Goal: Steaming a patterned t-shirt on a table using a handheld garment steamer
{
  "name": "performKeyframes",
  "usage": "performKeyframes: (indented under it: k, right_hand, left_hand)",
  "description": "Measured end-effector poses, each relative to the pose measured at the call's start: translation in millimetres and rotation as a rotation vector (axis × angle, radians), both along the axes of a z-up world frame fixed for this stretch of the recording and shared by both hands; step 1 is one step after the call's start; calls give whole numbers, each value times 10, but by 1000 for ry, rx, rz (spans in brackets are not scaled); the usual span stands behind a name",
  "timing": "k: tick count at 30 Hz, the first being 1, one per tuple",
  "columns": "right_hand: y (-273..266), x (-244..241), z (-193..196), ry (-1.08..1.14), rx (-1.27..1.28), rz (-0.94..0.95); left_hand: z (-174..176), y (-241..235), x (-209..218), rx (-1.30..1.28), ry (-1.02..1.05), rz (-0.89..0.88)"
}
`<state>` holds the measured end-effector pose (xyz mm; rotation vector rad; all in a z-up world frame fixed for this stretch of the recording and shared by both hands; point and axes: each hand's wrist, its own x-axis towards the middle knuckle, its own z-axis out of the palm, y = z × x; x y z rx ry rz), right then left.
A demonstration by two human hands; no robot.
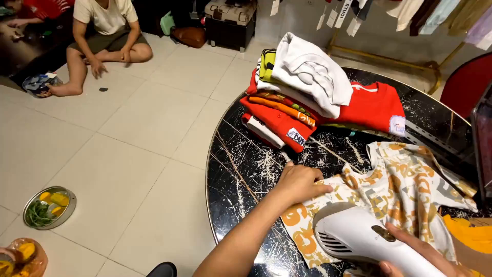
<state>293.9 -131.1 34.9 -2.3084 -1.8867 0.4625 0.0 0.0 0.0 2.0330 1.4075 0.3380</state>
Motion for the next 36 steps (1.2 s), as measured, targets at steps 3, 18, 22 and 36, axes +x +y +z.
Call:
performKeyframes:
  k: [3, 18, 22, 36]
  right_hand:
    - [-61, -78, 33, 20, 81, 6]
    - [-143, -120, -30, -13, 315, 88]
    - [-84, 15, -135, 43, 200, 104]
    - [-332, -518, 348, 93, 583, 276]
  left_hand:
    - [-38, 16, 17, -1, -20, -9]
    - [89, -32, -6, -15, -109, 10]
    - [-119, 52, 39, 61, -98, 19]
    - [-435, 171, 48, 279, 36, 48]
